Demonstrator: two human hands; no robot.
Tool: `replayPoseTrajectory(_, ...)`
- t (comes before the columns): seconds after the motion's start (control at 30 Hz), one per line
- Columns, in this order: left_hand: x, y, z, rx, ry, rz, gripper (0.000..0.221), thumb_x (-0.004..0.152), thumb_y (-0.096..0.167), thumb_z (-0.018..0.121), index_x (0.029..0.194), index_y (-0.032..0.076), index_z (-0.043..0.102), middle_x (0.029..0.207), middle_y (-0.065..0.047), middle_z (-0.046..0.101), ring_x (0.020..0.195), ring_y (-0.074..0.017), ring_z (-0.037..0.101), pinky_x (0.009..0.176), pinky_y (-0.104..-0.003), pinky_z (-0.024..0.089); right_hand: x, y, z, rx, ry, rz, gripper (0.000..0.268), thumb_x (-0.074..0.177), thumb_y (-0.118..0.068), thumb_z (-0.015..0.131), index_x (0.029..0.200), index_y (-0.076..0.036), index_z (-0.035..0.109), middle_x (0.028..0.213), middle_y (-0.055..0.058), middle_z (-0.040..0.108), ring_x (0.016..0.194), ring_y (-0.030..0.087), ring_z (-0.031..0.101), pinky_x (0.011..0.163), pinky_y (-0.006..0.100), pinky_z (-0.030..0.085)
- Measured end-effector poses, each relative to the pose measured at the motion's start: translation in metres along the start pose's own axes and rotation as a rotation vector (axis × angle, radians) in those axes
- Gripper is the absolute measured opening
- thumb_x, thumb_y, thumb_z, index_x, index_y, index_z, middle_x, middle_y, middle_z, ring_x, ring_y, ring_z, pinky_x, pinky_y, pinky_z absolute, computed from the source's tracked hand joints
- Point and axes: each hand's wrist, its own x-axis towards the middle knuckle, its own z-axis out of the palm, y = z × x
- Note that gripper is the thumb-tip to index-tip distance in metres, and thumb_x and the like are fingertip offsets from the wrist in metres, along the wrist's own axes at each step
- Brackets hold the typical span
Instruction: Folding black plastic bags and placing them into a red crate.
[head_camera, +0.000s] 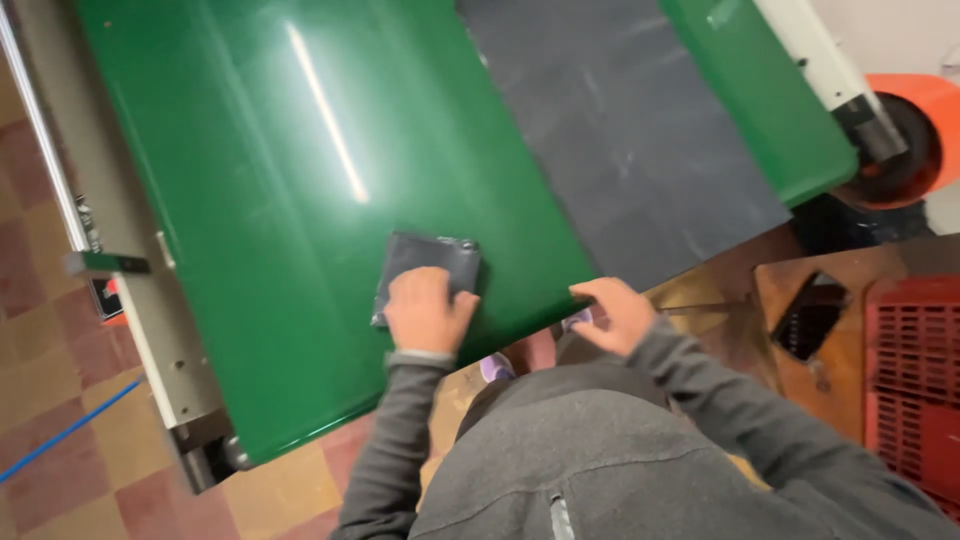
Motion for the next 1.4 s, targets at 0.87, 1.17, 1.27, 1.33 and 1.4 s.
replayPoseTrajectory(0.87, 0.212, 0.066, 0.160, -0.997, -0.183, -0.364, 0.019, 0.100, 0.018, 0.063, 0.103, 0.001, 0.068, 0.087, -0.001, 0.065, 0.083, -0.0085, 0.057, 0.075, -0.028, 0.048, 0.232, 0.146, -0.318, -0.111, -0.040, -0.160, 0.020, 0.088, -0.022, 0.075, 0.101, -0.009, 0.069, 0.088, 0.007, 0.075, 0.078, 0.021, 0.074, 0.070, 0.033, 0.056)
replayPoseTrajectory(1.17, 0.303, -0.044, 0.278, -0.541, 0.107, -0.535, 0.038, 0.092, 0.032, 0.073, 0.112, -0.001, 0.070, 0.097, -0.017, 0.077, 0.089, -0.0284, 0.073, 0.080, -0.039, 0.055, 0.442, 0.229, -0.239, -0.492, -0.032, -0.217, 0.027, 0.080, -0.028, 0.081, 0.100, -0.014, 0.071, 0.106, 0.006, 0.067, 0.105, 0.029, 0.060, 0.088, 0.044, 0.049)
replayPoseTrajectory(1.27, 0.299, -0.040, 0.280, -0.351, 0.117, -0.532, 0.040, 0.094, 0.033, 0.073, 0.114, 0.000, 0.067, 0.097, -0.023, 0.074, 0.089, -0.0392, 0.071, 0.079, -0.046, 0.055, 0.452, 0.218, -0.232, -0.602, -0.082, -0.224, 0.043, 0.074, -0.034, 0.085, 0.108, -0.015, 0.069, 0.111, 0.007, 0.065, 0.111, 0.031, 0.055, 0.091, 0.046, 0.046)
replayPoseTrajectory(1.33, 0.301, -0.017, 0.259, -0.299, 0.108, -0.522, 0.040, 0.096, 0.033, 0.072, 0.117, 0.000, 0.065, 0.095, -0.025, 0.073, 0.089, -0.0433, 0.070, 0.077, -0.048, 0.055, 0.455, 0.201, -0.233, -0.647, -0.125, -0.209, 0.051, 0.072, -0.038, 0.087, 0.114, -0.015, 0.067, 0.113, 0.007, 0.064, 0.112, 0.031, 0.054, 0.092, 0.047, 0.044)
replayPoseTrajectory(1.4, 0.309, 0.024, 0.222, -0.086, -0.028, -0.623, 0.041, 0.098, 0.034, 0.070, 0.125, 0.005, 0.061, 0.096, -0.020, 0.073, 0.091, -0.0430, 0.067, 0.080, -0.052, 0.051, 0.457, 0.178, -0.237, -0.715, -0.257, 0.039, 0.057, 0.074, -0.041, 0.087, 0.120, -0.016, 0.065, 0.116, 0.009, 0.064, 0.114, 0.033, 0.054, 0.094, 0.048, 0.046)
